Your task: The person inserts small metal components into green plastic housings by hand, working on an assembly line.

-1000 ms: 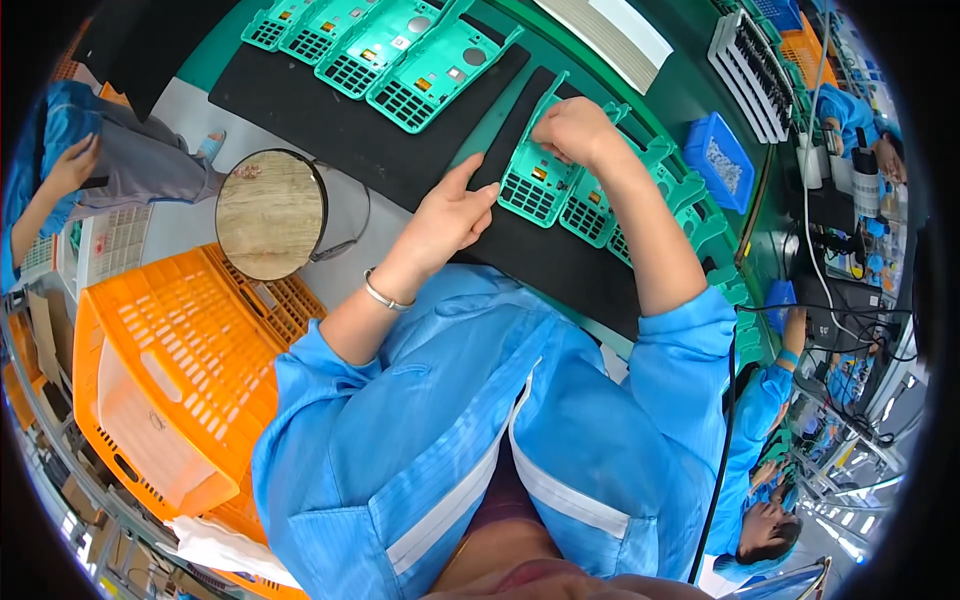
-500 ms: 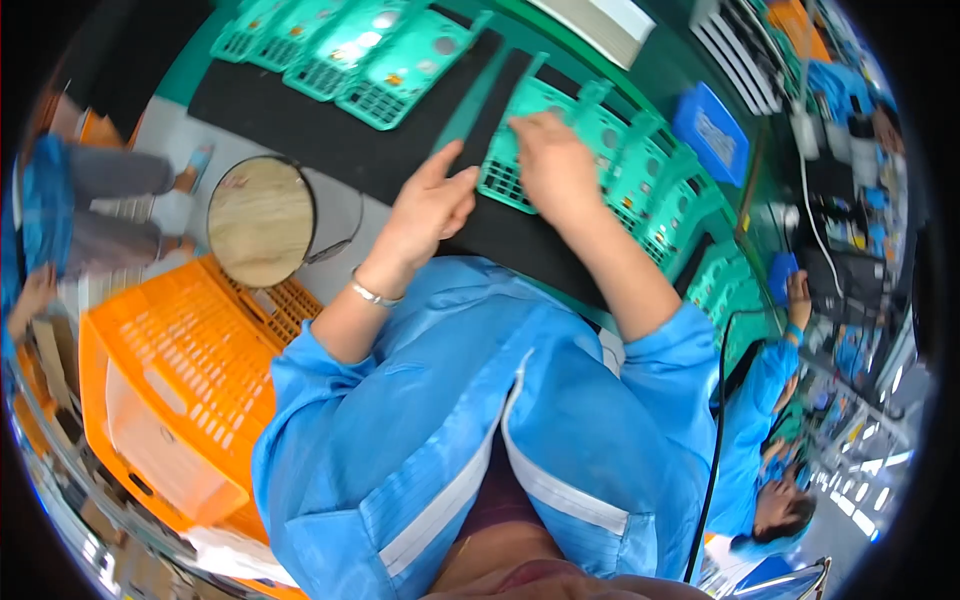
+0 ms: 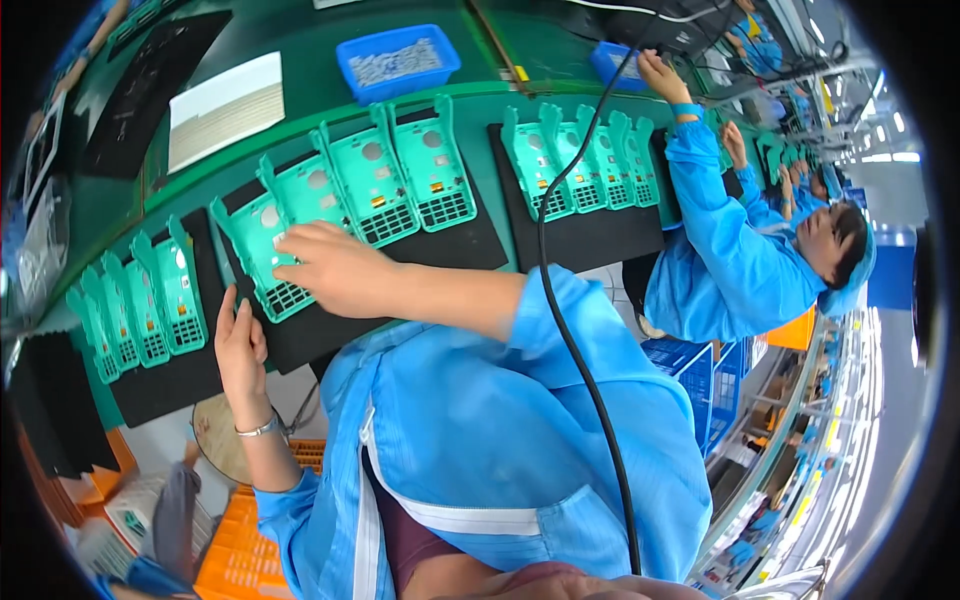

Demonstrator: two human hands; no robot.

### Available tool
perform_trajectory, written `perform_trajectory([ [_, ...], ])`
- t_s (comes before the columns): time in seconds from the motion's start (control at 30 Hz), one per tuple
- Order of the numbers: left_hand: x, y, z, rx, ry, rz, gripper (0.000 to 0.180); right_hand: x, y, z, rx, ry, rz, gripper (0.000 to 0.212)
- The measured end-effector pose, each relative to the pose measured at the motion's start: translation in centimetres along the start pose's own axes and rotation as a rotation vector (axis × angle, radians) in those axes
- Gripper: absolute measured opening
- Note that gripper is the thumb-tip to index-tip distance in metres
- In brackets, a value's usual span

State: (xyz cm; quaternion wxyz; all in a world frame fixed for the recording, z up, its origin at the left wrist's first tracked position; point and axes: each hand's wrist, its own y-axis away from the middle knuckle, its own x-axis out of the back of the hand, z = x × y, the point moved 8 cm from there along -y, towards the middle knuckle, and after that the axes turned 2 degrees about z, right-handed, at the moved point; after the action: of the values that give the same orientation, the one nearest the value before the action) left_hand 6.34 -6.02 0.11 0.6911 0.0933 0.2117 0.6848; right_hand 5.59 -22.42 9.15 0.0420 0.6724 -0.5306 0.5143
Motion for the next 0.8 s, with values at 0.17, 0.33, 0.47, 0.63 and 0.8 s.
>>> perform_trajectory([
  [0.17, 0.3, -0.1, 0.4, -0.017, -0.065, 0.023, 0.048, 13.6, 11.7, 6.3, -0.294, 0.291, 0.182, 0.023],
  [0.33, 0.6, -1.3, -0.3, -0.036, -0.078, 0.035, 0.046, 27.5, 29.7, 13.3, -0.869, 0.858, 0.466, 0.022],
  [0.47, -0.5, -0.8, -0.1, -0.042, -0.112, 0.042, 0.048, 33.6, 40.1, 17.5, -1.304, 1.009, 0.501, 0.035],
  [0.63, 0.2, -1.6, -0.3, -0.011, -0.126, 0.022, 0.048, 34.6, 44.3, 19.9, -1.597, 0.828, 0.461, 0.047],
  [0.8, 1.4, -3.2, -0.3, 0.036, -0.121, 0.020, 0.036, 33.0, 47.3, 21.2, -1.687, -0.028, 0.677, 0.046],
])
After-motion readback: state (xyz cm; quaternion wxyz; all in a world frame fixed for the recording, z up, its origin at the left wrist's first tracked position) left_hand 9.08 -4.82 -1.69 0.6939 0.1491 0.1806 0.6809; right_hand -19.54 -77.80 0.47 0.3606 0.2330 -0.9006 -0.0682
